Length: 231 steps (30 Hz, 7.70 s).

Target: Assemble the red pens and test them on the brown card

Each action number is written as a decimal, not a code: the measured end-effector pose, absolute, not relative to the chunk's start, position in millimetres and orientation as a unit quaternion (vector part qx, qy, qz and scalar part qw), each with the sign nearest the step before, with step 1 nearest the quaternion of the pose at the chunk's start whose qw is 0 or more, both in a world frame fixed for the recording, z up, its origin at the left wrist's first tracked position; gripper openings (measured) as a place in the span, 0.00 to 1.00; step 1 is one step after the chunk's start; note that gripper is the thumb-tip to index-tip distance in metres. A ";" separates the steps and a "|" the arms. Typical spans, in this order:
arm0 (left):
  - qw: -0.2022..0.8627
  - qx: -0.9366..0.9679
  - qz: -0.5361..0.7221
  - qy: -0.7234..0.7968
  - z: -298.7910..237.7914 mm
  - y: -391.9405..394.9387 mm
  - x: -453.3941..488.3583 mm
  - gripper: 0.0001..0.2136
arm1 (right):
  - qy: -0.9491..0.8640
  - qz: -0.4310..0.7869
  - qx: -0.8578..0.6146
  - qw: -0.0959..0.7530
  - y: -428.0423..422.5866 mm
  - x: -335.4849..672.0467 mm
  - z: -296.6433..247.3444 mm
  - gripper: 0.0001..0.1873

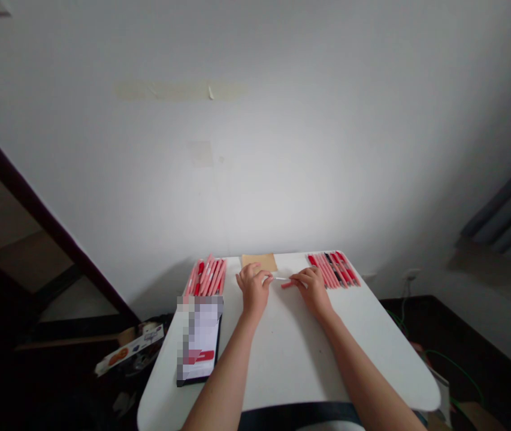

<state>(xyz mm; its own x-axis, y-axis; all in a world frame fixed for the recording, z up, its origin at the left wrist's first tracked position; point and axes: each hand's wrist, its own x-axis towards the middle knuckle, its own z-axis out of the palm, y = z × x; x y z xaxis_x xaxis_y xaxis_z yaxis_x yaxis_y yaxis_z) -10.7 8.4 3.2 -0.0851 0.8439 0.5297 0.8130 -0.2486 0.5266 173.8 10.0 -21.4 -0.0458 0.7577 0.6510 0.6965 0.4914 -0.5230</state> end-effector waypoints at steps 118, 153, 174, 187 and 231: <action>0.006 0.733 0.403 0.548 -3.0 12.5 -11.7 0.09 | -0.669 0.069 -0.528 0.519 15.5 177.3 -23.9 0.16; 0.005 0.654 0.438 0.616 3.1 10.7 -12.1 0.05 | -0.719 -0.016 -0.547 0.429 16.5 179.8 -34.0 0.10; 0.013 0.637 0.440 0.633 3.9 10.1 -14.0 0.07 | -0.716 0.032 -0.512 0.474 14.5 177.2 -25.8 0.12; 0.017 0.632 0.420 0.651 3.5 10.6 -13.4 0.07 | -0.676 -0.020 -0.545 0.495 14.5 180.6 -23.9 0.19; 0.030 0.684 0.390 0.616 2.8 1.6 -6.7 0.05 | -0.730 0.006 -0.481 0.486 8.4 172.4 -21.5 0.09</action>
<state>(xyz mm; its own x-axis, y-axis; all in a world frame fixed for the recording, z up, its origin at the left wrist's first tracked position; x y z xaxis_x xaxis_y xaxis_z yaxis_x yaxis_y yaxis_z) -6.7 1.6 2.8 -0.0624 0.8660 0.4962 0.8194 -0.2394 0.5208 172.4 8.4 -21.5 -0.0644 0.7076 0.7036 0.6967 0.5367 -0.4760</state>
